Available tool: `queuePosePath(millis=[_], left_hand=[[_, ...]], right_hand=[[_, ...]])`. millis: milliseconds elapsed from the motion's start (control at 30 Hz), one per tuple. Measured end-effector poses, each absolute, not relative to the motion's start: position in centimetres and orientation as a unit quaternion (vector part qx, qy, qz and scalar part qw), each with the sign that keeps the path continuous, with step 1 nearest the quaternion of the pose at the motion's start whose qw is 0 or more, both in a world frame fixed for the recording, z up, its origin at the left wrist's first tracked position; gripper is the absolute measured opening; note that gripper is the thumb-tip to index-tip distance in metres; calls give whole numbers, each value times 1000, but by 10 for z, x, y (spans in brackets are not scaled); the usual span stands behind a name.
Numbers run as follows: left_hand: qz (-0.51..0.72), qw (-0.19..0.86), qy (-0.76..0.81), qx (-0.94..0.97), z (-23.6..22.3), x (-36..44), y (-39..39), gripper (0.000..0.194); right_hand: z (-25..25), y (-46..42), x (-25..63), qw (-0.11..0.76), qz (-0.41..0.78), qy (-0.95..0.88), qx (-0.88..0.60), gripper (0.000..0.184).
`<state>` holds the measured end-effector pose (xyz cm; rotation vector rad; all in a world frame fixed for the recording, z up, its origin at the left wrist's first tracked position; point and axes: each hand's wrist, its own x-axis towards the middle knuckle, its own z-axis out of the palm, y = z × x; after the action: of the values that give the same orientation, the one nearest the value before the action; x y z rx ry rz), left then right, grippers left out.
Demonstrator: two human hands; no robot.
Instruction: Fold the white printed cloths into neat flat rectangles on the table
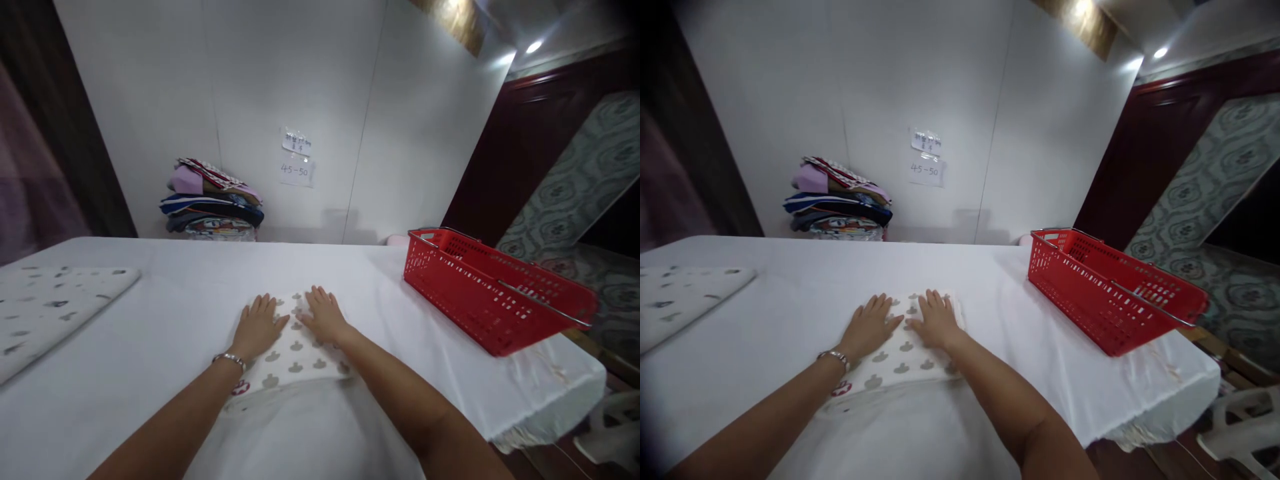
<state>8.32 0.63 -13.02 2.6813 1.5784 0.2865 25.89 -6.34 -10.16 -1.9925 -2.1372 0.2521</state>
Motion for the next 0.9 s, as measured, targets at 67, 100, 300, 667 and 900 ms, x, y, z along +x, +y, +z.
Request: queuePosePath(millis=[67, 100, 300, 667, 900], left_hand=[[97, 15, 505, 857, -133, 81, 4, 59], [104, 18, 505, 856, -133, 80, 2, 59], [111, 49, 510, 852, -134, 80, 4, 64], [121, 101, 552, 819, -145, 74, 16, 73], [119, 112, 558, 814, -147, 76, 20, 72]], right_hand=[[-103, -55, 263, 90, 79, -708, -696, 66], [-105, -52, 265, 81, 79, -701, -705, 65], [-128, -47, 274, 67, 65, -698, -710, 66], [-145, -40, 283, 68, 57, -694, -714, 71], [-128, -52, 274, 50, 85, -679, -728, 69]])
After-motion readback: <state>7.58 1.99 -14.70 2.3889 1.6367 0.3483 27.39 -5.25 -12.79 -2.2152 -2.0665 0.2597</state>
